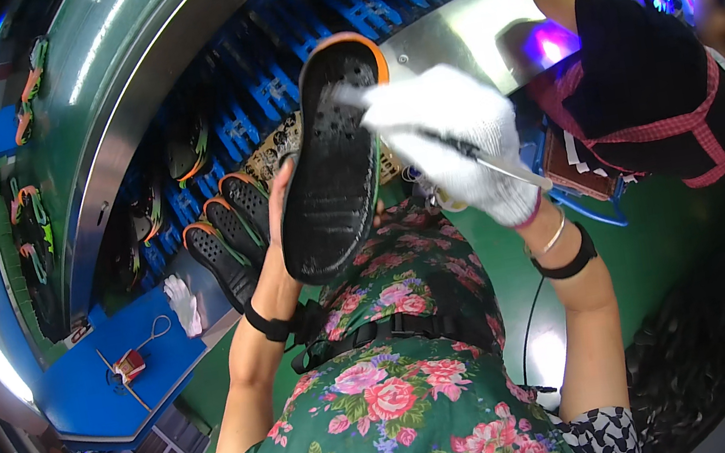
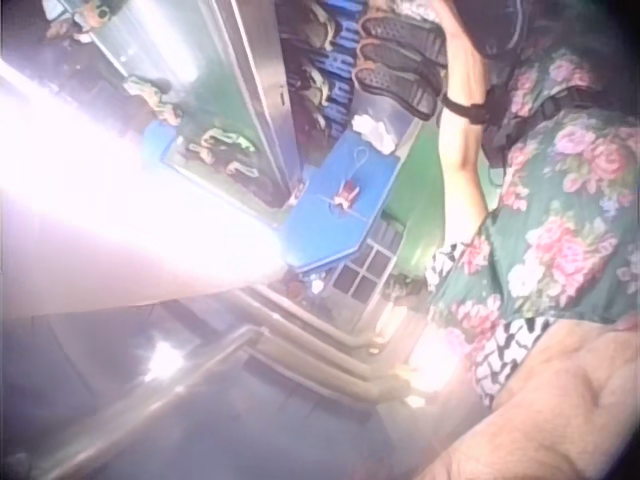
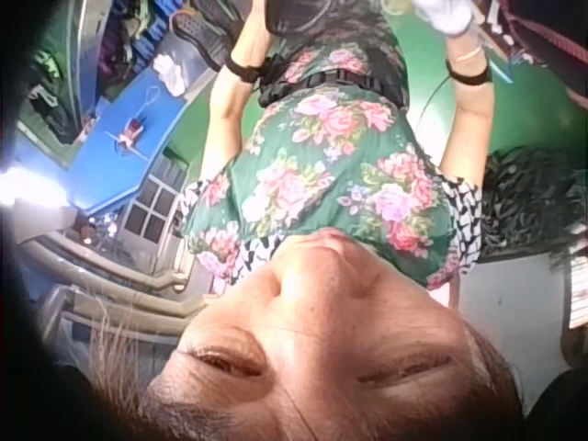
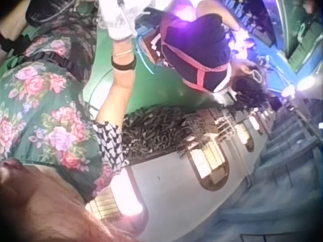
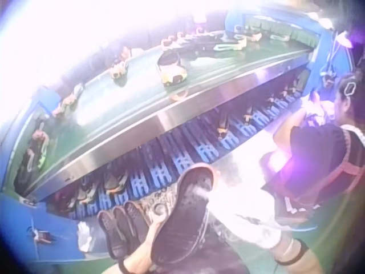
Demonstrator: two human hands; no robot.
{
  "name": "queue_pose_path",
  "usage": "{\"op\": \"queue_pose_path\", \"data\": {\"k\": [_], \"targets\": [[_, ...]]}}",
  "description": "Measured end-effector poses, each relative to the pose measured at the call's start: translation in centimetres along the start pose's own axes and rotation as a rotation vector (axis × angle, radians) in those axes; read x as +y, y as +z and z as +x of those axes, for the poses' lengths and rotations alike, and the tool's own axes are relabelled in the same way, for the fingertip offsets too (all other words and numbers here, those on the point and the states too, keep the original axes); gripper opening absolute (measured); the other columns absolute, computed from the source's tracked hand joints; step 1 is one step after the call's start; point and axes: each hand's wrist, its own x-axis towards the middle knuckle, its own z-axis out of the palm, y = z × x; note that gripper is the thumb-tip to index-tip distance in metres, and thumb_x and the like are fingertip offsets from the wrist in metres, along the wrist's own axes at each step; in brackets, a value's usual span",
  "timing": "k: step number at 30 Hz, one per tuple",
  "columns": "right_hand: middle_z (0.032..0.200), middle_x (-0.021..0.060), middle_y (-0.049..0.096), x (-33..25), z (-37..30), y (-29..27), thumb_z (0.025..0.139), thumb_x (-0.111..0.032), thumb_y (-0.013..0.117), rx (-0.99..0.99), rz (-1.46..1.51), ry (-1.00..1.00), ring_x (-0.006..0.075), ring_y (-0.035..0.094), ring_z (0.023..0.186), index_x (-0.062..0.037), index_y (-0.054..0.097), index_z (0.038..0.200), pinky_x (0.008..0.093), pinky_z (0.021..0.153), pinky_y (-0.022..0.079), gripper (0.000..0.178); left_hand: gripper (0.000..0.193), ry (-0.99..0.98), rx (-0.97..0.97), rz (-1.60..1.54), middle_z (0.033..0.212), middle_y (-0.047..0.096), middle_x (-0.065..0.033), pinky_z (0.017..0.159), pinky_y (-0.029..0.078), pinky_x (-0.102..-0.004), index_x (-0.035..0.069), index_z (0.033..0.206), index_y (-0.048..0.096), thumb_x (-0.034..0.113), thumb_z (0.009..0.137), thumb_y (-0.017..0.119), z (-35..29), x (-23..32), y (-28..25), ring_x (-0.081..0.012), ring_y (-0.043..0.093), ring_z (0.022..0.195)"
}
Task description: Applying adhesive to the bottom of shoe soles using a brush at a manufacturing workstation.
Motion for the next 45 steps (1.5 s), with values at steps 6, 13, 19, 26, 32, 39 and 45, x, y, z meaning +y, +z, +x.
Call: {"op": "queue_pose_path", "data": {"k": [6, 13, 19, 26, 32, 39, 45], "targets": [[0.107, 0.0090, 0.077, -2.6, -0.3, 2.0, 0.081, -0.002, 0.075, -0.126, -0.243, -0.285, 0.0265, 0.073, 0.094, -0.0114, 0.079, 0.106, 0.0407, 0.086, 0.059, 0.027, 0.071, 0.048, -0.055, -0.138, 0.141, 0.058, -0.0267, 0.106, 0.049, -0.0612, 0.000, 0.150, 0.047, 0.053, 0.102, 0.046, -1.0, 1.7, -3.4, -0.0436, 0.065, 0.120], [0.096, 0.0144, 0.077, -5.9, -2.0, 0.8, 0.078, 0.003, 0.077, -0.080, 0.478, 0.109, 0.0247, 0.072, 0.085, 0.0003, 0.076, 0.089, 0.0367, 0.077, 0.058, 0.012, 0.110, 0.427, -0.110, 0.062, 0.147, 0.050, -0.0314, 0.110, 0.044, -0.0661, -0.001, 0.157, 0.033, 0.076, 0.084, 0.064, -5.0, 2.3, 0.9, -0.0526, 0.055, 0.127], [0.095, 0.0146, 0.075, -3.9, -3.8, 2.1, 0.077, 0.012, 0.075, 0.274, 0.685, 0.519, 0.0172, 0.069, 0.079, 0.0053, 0.075, 0.095, 0.0296, 0.075, 0.056, 0.019, 0.136, 0.447, -0.600, 0.800, 0.143, 0.041, -0.0411, 0.076, 0.066, -0.0499, -0.010, 0.154, 0.011, 0.074, 0.071, 0.079, -10.6, 13.1, 9.6, -0.0444, 0.071, 0.093], [0.103, 0.0104, 0.078, -0.5, -5.6, 6.4, 0.082, 0.002, 0.078, -0.017, 0.522, 0.577, 0.0151, 0.072, 0.090, 0.0037, 0.078, 0.104, 0.0280, 0.083, 0.056, 0.022, 0.116, 1.075, -0.365, -0.182, 0.168, -0.003, -0.0284, 0.120, 0.025, -0.0684, 0.005, 0.164, -0.003, 0.087, 0.089, 0.034, -13.0, 23.4, 12.0, -0.0524, 0.000, 0.153], [0.106, 0.0149, 0.078, 0.3, -7.5, 6.7, 0.080, 0.005, 0.077, 0.067, 0.680, 0.834, 0.0191, 0.073, 0.094, 0.0036, 0.078, 0.103, 0.0303, 0.086, 0.057, 0.023, 0.083, 1.207, 0.006, 0.485, 0.161, 0.030, -0.0291, 0.121, 0.034, -0.0538, 0.002, 0.161, 0.023, 0.055, 0.104, 0.049, -5.4, 19.1, 12.4, -0.0440, 0.038, 0.145], [0.106, 0.0159, 0.077, 0.9, -7.2, 6.7, 0.082, 0.008, 0.074, 0.205, 0.726, 0.709, 0.0182, 0.072, 0.093, 0.0056, 0.077, 0.101, 0.0282, 0.082, 0.058, 0.020, 0.084, 1.743, 0.454, 1.901, 0.135, 0.061, -0.0241, 0.095, 0.053, -0.0426, 0.011, 0.151, 0.048, 0.046, 0.083, 0.083, 13.2, 21.5, 19.7, -0.0312, 0.062, 0.121], [0.107, 0.0161, 0.077, 0.1, -8.3, 6.3, 0.083, 0.008, 0.074, 0.328, 0.799, 0.760, 0.0175, 0.072, 0.091, 0.0056, 0.077, 0.103, 0.0272, 0.080, 0.057, 0.021, 0.048, 1.284, 0.299, 1.487, 0.097, 0.063, -0.0105, 0.083, 0.056, -0.0440, 0.005, 0.102, 0.062, 0.033, 0.076, 0.090, 15.0, 22.0, 21.0, -0.0251, 0.066, 0.096]]}}
